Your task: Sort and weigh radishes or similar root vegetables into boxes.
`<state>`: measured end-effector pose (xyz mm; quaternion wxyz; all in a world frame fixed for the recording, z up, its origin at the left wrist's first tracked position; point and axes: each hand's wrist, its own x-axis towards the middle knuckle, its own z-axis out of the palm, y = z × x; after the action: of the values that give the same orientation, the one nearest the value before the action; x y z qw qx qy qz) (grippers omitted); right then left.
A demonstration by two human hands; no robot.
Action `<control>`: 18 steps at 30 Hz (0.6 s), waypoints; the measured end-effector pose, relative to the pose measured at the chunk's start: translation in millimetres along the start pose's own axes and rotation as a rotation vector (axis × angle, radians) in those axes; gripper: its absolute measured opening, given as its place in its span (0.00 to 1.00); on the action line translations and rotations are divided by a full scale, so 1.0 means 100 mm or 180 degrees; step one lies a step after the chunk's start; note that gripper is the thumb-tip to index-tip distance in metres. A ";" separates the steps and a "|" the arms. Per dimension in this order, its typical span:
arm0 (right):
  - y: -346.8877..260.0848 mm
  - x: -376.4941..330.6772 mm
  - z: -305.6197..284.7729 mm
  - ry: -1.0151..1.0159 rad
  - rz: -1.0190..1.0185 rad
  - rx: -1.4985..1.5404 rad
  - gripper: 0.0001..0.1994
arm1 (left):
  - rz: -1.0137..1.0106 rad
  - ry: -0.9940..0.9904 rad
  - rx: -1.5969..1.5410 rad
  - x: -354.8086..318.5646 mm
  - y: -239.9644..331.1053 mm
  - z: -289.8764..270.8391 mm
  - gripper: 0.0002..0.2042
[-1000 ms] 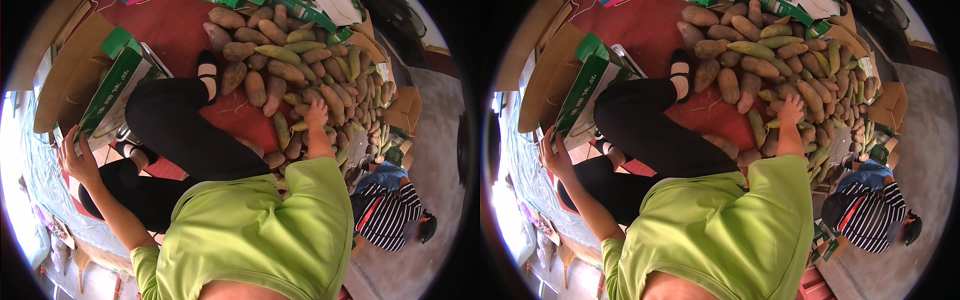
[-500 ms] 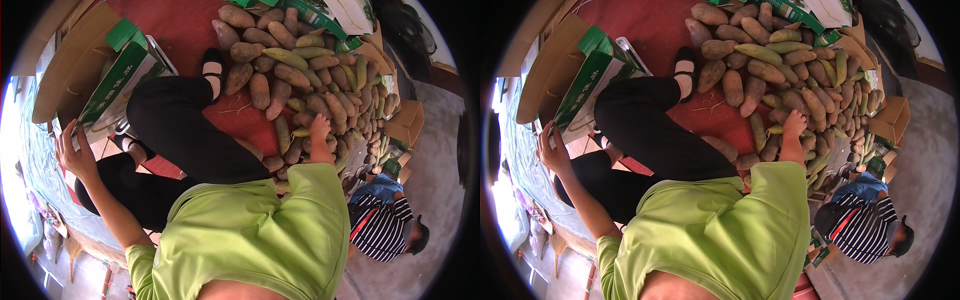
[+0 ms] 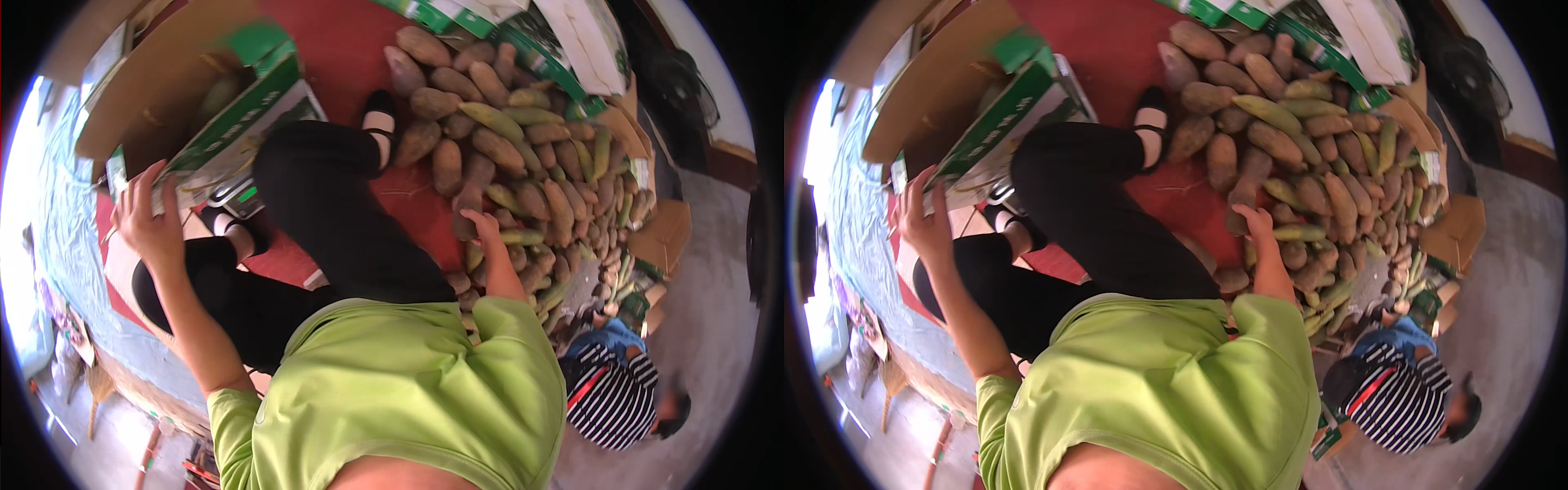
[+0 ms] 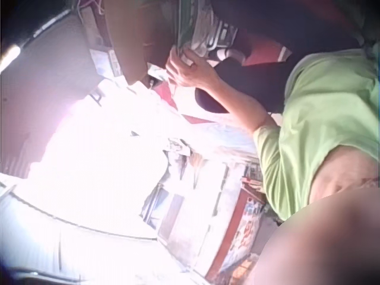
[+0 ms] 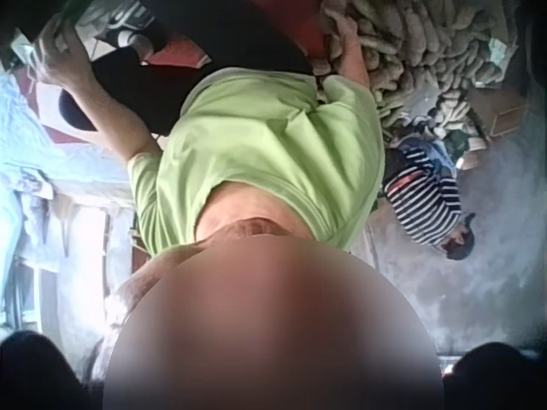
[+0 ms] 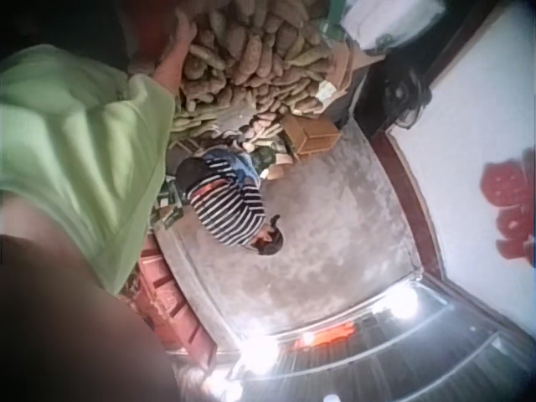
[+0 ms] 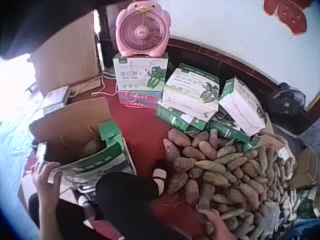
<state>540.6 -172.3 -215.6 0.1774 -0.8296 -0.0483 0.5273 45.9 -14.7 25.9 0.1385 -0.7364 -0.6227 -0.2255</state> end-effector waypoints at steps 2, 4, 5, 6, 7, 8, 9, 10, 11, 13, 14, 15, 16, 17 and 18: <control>-0.24 -0.28 0.10 -0.0197 -0.0398 0.0150 0.29 | 0.0024 -0.0021 -0.0036 0.03 0.02 0.00 0.09; -0.50 -0.42 0.18 -0.0332 -0.0627 0.0170 0.26 | -0.0089 -0.0100 -0.0172 0.06 0.06 -0.01 0.10; -0.64 -0.45 0.21 -0.0462 -0.0814 0.0206 0.24 | -0.0082 -0.0063 -0.0212 0.08 0.08 -0.03 0.10; -0.79 -0.49 0.27 -0.0594 -0.1000 0.0243 0.23 | -0.0051 -0.0039 -0.0245 0.07 0.06 -0.03 0.10; -0.96 -0.59 0.35 -0.0657 -0.1050 0.0212 0.23 | -0.0031 0.0006 -0.0330 0.06 0.06 -0.04 0.10; -1.16 -0.72 0.42 -0.0633 -0.1660 0.0174 0.23 | -0.0011 0.0052 -0.0417 0.05 0.06 -0.05 0.10; -1.38 -0.88 0.48 -0.0610 -0.2269 0.0146 0.23 | -0.0021 0.0070 -0.0481 0.04 0.04 -0.07 0.09; -1.62 -1.10 0.55 -0.0820 -0.2566 0.0253 0.22 | -0.0028 0.0090 -0.0560 0.02 0.02 -0.08 0.09; -1.85 -1.38 0.62 -0.0919 -0.2731 0.0248 0.23 | 0.0018 0.0176 -0.0638 0.01 0.01 -0.09 0.08; -2.27 -1.78 0.73 -0.0989 -0.3425 -0.0186 0.26 | 0.0029 0.0249 -0.0805 0.00 -0.02 -0.13 0.07; -2.45 -1.91 0.80 -0.0926 -0.3809 -0.0328 0.27 | 0.0048 0.0294 -0.0898 -0.02 -0.03 -0.14 0.07; -2.64 -2.14 0.88 -0.1020 -0.4221 -0.0430 0.28 | 0.0026 0.0325 -0.0885 -0.03 -0.04 -0.15 0.07; -2.80 -2.32 0.96 -0.1031 -0.4254 -0.0434 0.28 | 0.0087 0.0369 -0.1024 -0.03 -0.04 -0.15 0.07; -2.94 -2.48 1.07 -0.0959 -0.4578 -0.0680 0.28 | 0.0143 0.0404 -0.1146 -0.03 -0.04 -0.15 0.07; -3.06 -2.62 1.18 -0.0866 -0.4897 -0.0932 0.28 | 0.0205 0.0450 -0.1207 -0.04 -0.06 -0.14 0.07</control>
<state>352.9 71.6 69.7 0.3735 -0.5066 -0.6979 0.3418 37.8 -23.9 36.0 0.0479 -0.7511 -0.5339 -0.3853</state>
